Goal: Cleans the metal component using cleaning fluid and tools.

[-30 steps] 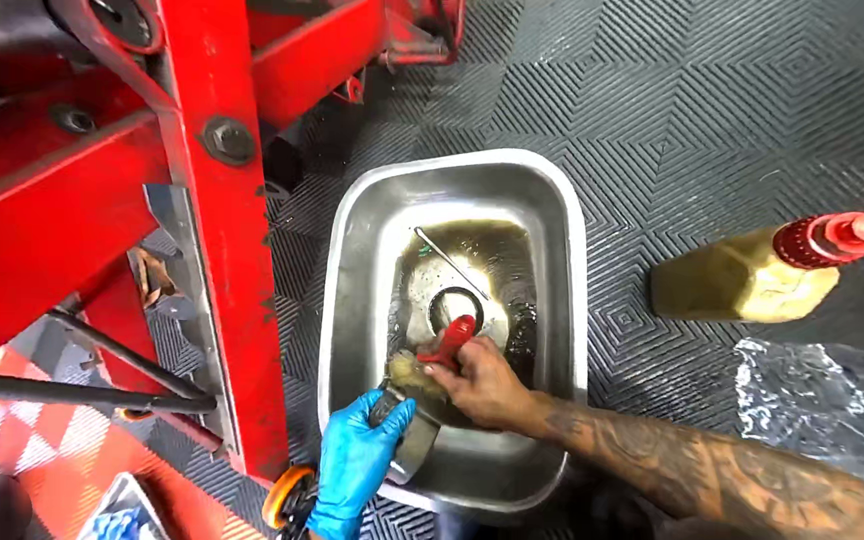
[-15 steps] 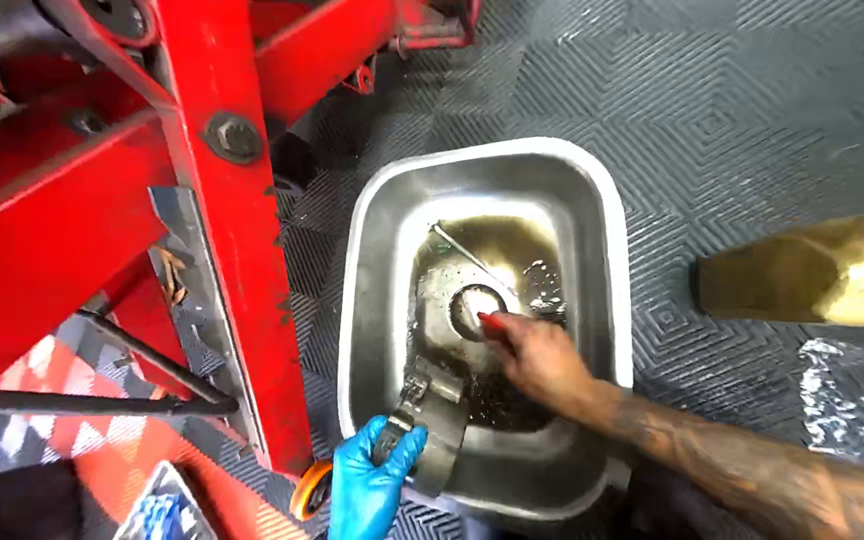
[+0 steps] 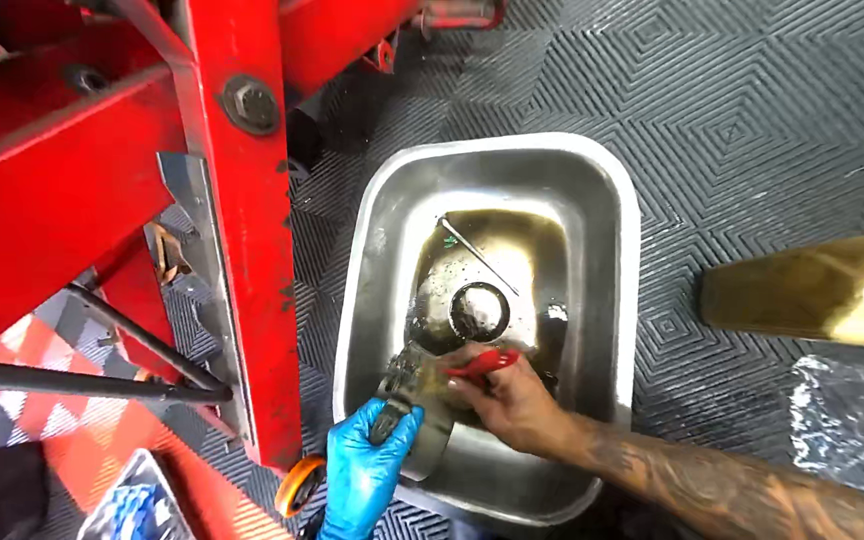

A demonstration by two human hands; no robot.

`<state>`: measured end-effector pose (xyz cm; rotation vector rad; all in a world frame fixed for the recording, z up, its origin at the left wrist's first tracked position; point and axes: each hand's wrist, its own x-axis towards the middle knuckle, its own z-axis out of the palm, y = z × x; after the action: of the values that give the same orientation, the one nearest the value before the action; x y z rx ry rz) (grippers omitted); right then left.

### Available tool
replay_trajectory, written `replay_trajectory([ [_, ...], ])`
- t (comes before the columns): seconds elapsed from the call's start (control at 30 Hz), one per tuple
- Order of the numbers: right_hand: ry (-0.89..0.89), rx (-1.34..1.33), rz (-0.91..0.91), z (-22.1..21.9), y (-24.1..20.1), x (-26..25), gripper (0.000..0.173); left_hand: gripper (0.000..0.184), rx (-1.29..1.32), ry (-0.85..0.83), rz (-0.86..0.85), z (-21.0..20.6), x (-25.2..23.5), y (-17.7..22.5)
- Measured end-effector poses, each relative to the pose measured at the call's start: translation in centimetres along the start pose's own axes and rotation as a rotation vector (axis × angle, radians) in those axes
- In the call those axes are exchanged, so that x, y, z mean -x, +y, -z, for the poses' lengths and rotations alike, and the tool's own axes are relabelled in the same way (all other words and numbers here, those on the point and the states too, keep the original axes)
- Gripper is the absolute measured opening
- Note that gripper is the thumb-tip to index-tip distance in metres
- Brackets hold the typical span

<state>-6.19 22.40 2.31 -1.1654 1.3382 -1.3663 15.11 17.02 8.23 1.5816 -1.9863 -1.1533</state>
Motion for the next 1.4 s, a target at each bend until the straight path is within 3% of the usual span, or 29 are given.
replay_trajectory([
  [0.07, 0.070, 0.094, 0.037, 0.7, -0.8, -1.0, 0.015, 0.018, -0.040, 0.013, 0.004, -0.3, -0.1, 0.0],
  [0.13, 0.101, 0.008, 0.078, -0.4, -1.9, -1.1, 0.015, 0.019, -0.075, 0.001, 0.043, -0.7, 0.5, 0.2],
  [0.3, 0.115, 0.092, -0.053, 0.6, -1.0, -0.3, 0.016, 0.021, -0.131, 0.029, 0.038, -0.7, -0.2, 0.5],
  [0.43, 0.154, 0.016, 0.013, -0.7, -1.1, -0.4, 0.012, 0.023, -0.076, 0.008, 0.131, -0.5, 0.3, 1.4],
  [0.9, 0.120, 0.060, 0.139, -0.7, -2.8, -2.6, 0.014, 0.018, 0.098, 0.029, 0.159, -0.8, -0.7, 2.3],
  [0.97, 0.093, 0.155, 0.134, -0.7, -2.5, -2.2, 0.014, 0.019, 0.126, 0.038, 0.203, -0.3, -0.3, 2.3],
  [1.07, 0.071, 0.449, 0.083, 2.8, -1.5, -3.1, 0.020, 0.015, 0.245, 0.104, 0.184, 0.1, -0.2, 2.5],
  [1.13, -0.050, 0.688, -0.046, 3.3, 0.3, -1.9, 0.016, 0.011, 0.327, 0.141, 0.130, 0.7, 0.2, 1.8],
  [1.2, -0.331, 0.903, -0.280, 3.7, 1.9, -0.8, 0.018, 0.011, 0.362, 0.147, 0.044, 1.1, 0.3, 1.2],
  [1.27, -0.563, 1.009, -0.466, 3.9, 2.4, -0.2, 0.020, 0.009, 0.363, 0.149, -0.027, 1.5, 0.4, 0.8],
  [1.3, -0.568, 1.005, -0.507, 4.1, 2.1, 0.0, 0.018, 0.009, 0.368, 0.150, -0.041, 1.8, 0.4, 0.7],
  [1.4, -0.117, 0.734, -0.355, 5.2, -0.5, -0.9, 0.013, 0.010, 0.373, 0.139, -0.058, 1.8, -0.4, 0.6],
])
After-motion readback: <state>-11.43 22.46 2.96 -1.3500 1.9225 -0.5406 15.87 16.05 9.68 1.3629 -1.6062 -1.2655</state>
